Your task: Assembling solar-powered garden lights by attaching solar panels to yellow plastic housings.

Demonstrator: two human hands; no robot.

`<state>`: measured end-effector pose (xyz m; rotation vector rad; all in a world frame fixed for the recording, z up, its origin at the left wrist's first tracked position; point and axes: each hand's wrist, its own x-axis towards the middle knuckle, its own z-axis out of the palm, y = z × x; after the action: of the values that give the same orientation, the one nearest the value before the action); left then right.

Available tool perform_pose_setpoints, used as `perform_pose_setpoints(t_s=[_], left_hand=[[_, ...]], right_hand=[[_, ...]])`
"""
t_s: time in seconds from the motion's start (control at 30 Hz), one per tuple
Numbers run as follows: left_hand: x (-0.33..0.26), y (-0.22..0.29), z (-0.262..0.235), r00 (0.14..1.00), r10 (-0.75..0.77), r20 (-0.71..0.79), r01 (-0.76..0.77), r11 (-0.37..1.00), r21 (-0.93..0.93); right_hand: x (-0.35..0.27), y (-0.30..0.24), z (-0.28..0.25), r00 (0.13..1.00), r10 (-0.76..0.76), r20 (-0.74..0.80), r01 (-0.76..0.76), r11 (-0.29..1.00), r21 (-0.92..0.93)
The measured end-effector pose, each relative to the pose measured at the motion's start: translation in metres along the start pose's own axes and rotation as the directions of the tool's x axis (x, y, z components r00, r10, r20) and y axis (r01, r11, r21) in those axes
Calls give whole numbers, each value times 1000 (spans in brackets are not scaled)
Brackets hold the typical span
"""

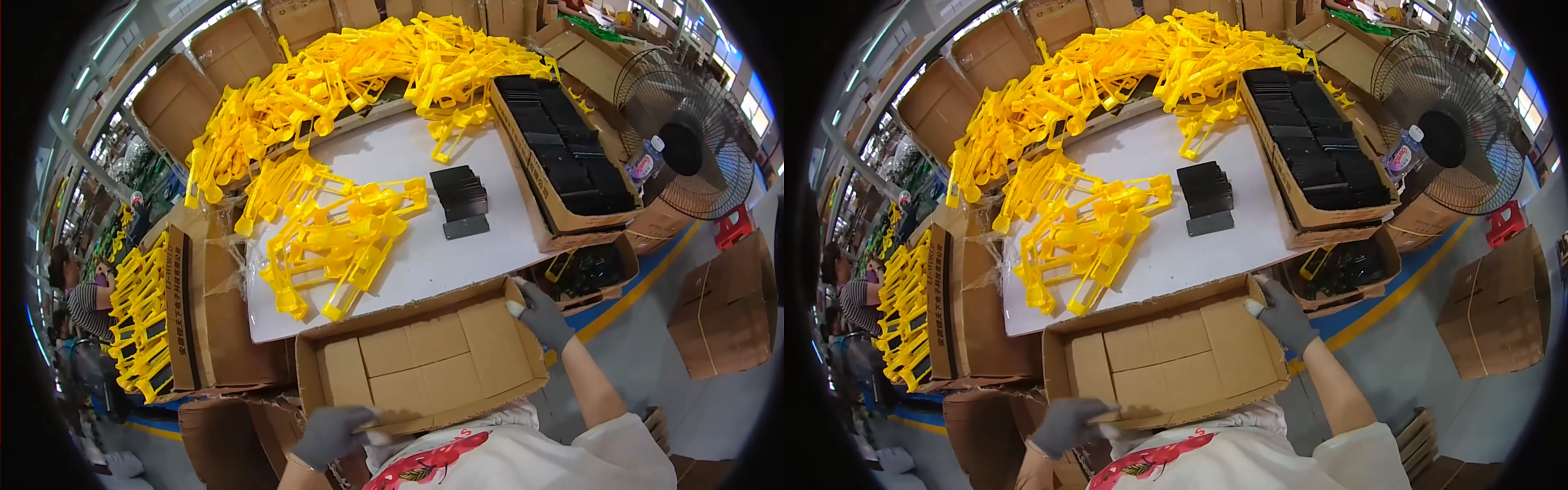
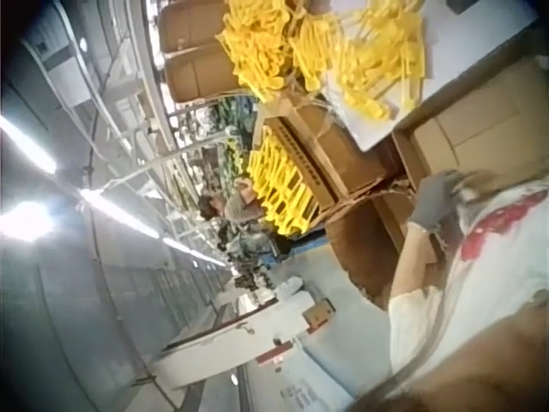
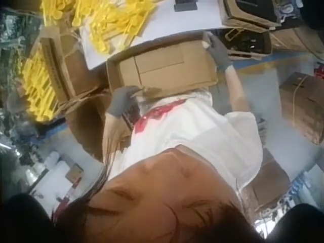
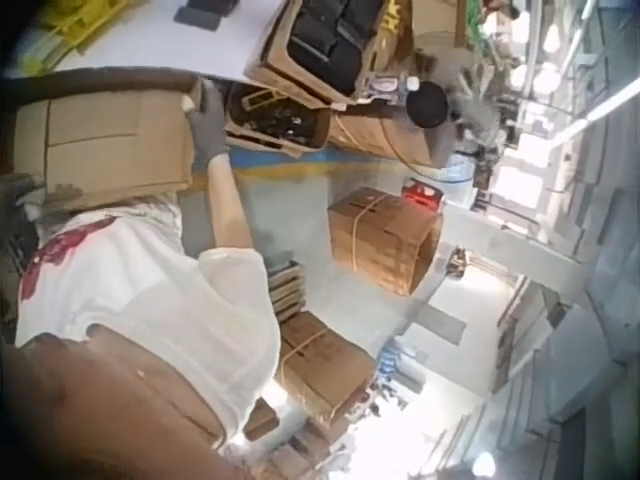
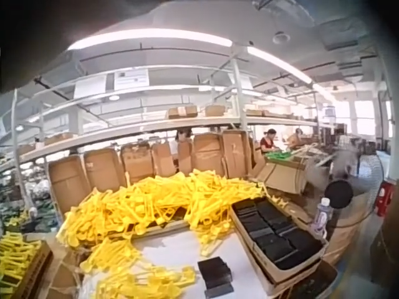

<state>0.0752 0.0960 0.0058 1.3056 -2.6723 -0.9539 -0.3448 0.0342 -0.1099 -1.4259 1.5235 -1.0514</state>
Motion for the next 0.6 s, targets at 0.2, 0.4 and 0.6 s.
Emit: perform_pose_setpoints(t_s=[0.2,0.4,0.6], left_hand=[[161,-6,-92,854,269,-445,-67,906,419],[326,-36,-101,988,154,24,-116,621,775],[364,-48,-91,998,66,16,-52,586,809]], right_hand=[[75,-61,5,956,-281,-85,209,854,-477],[154,-61,13,950,-308,45,242,639,-730],[181,-58,39,939,-203,278,343,501,-794]])
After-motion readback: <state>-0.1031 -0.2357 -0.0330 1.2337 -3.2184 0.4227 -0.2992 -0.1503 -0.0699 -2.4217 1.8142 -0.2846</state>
